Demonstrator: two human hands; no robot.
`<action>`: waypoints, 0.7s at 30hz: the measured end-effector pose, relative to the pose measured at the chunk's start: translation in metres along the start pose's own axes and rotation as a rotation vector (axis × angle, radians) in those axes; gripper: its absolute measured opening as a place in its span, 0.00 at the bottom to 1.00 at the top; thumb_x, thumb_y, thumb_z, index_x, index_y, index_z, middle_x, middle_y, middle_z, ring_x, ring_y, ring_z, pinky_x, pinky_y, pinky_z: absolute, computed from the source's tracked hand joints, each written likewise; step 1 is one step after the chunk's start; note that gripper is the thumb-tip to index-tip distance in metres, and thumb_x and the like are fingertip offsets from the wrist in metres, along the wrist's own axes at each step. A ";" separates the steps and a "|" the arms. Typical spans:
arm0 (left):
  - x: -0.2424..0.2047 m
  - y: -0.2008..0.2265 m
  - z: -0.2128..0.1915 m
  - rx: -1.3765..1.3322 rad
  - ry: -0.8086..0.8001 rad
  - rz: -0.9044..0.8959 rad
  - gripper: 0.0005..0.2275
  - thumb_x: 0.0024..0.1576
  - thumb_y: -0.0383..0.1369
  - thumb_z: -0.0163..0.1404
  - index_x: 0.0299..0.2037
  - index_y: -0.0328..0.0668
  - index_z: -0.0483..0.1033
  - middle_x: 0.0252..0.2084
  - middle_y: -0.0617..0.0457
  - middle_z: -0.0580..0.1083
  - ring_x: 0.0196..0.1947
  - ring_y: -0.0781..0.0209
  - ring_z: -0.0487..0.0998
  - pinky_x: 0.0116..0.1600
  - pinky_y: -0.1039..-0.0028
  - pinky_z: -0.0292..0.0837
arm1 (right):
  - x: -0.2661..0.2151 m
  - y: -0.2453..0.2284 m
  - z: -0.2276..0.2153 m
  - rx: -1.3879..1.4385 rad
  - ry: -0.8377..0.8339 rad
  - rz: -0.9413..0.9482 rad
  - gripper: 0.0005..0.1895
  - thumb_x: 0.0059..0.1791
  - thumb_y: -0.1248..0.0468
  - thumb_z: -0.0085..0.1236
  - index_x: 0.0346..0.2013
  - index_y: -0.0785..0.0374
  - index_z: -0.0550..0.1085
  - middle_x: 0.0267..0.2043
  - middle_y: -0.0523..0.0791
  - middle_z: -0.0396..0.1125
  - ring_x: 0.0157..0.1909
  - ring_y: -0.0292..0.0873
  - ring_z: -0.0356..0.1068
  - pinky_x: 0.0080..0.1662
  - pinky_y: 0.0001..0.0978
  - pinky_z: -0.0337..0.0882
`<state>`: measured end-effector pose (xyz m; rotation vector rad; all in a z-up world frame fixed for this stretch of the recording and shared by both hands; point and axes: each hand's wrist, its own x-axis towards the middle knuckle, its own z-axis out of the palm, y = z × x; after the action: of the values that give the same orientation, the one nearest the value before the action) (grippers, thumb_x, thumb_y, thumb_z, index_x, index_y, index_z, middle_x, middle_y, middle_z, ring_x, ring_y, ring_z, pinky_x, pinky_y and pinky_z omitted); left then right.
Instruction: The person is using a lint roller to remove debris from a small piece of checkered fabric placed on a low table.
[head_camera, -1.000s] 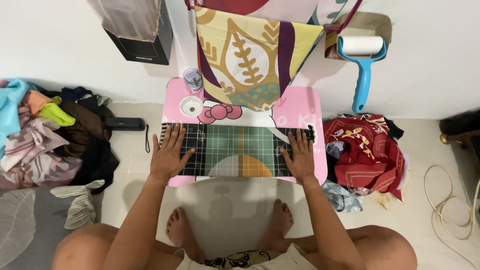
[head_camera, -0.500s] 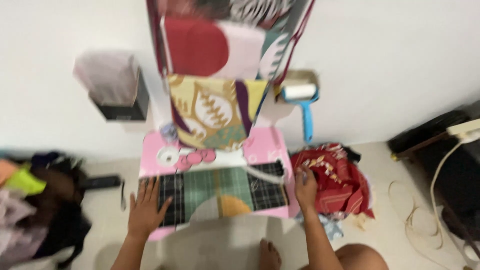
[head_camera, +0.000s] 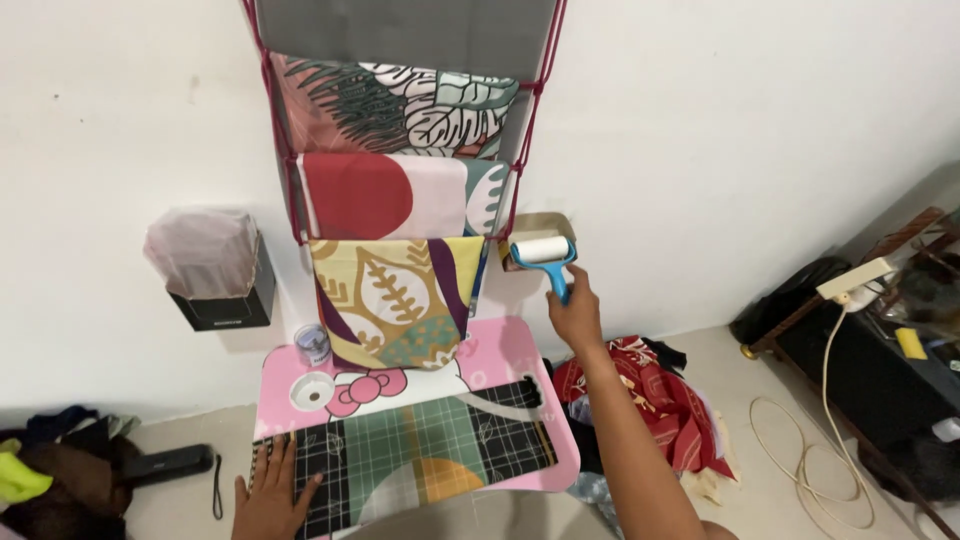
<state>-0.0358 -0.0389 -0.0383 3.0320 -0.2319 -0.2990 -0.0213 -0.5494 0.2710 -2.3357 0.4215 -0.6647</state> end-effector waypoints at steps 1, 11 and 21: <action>-0.004 0.002 -0.006 0.001 -0.009 -0.004 0.40 0.57 0.67 0.25 0.77 0.62 0.35 0.82 0.62 0.34 0.81 0.55 0.32 0.74 0.38 0.41 | 0.004 -0.004 -0.001 -0.001 -0.009 0.004 0.30 0.49 0.68 0.54 0.66 0.65 0.60 0.40 0.54 0.71 0.40 0.52 0.74 0.44 0.45 0.73; -0.045 0.020 -0.052 -0.089 0.116 0.043 0.38 0.61 0.63 0.25 0.78 0.54 0.44 0.82 0.57 0.43 0.81 0.54 0.39 0.75 0.47 0.45 | -0.106 -0.018 -0.049 0.092 0.164 -0.252 0.19 0.51 0.73 0.54 0.58 0.67 0.70 0.38 0.55 0.68 0.36 0.55 0.67 0.37 0.43 0.67; -0.046 0.026 -0.072 -0.154 -0.034 0.002 0.37 0.63 0.65 0.22 0.78 0.57 0.42 0.82 0.59 0.38 0.81 0.57 0.33 0.78 0.50 0.39 | -0.264 0.095 0.028 -0.285 -0.314 0.101 0.22 0.48 0.63 0.56 0.58 0.50 0.74 0.43 0.53 0.73 0.48 0.61 0.75 0.49 0.51 0.74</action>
<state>-0.0701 -0.0516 0.0431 2.8762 -0.2039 -0.3514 -0.2335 -0.4834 0.0971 -2.6089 0.5113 -0.1907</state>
